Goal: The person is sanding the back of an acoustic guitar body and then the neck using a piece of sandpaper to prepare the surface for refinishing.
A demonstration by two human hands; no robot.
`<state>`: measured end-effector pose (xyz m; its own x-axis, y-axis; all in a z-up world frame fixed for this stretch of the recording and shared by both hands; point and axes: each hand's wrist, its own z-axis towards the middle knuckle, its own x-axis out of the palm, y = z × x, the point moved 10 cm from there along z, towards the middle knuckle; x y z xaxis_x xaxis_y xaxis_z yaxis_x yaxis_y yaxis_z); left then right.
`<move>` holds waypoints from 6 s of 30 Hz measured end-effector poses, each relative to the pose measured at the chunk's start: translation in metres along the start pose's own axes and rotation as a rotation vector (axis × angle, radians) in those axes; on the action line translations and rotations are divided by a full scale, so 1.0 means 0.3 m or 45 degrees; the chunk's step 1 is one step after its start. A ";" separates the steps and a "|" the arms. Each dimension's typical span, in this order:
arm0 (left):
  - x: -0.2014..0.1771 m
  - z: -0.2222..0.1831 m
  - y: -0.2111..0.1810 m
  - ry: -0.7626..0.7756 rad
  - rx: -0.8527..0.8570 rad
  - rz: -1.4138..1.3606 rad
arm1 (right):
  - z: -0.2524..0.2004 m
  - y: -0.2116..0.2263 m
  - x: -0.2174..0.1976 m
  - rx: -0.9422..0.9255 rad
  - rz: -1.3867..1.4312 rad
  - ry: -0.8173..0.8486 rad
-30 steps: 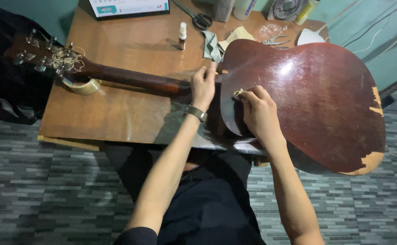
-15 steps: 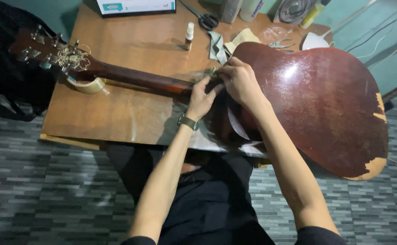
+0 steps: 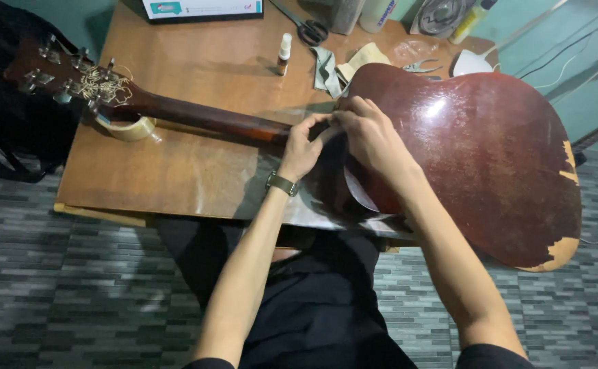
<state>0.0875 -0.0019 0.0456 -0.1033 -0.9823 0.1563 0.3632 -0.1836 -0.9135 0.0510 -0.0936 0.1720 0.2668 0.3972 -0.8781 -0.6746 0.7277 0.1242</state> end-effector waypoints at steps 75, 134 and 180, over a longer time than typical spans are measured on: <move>-0.007 -0.008 0.005 -0.010 -0.081 -0.075 | -0.196 -0.037 -0.045 -0.131 -0.188 0.177; -0.008 0.018 -0.002 0.074 0.115 0.001 | -0.081 -0.075 0.024 -0.327 0.002 0.232; 0.001 0.006 0.022 0.056 0.088 0.037 | -0.054 -0.028 0.020 -0.281 -0.146 0.164</move>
<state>0.0914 -0.0035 0.0403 -0.1321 -0.9849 0.1118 0.4298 -0.1585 -0.8889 0.0472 -0.1064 0.1582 0.2701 0.2349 -0.9337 -0.7825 0.6187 -0.0707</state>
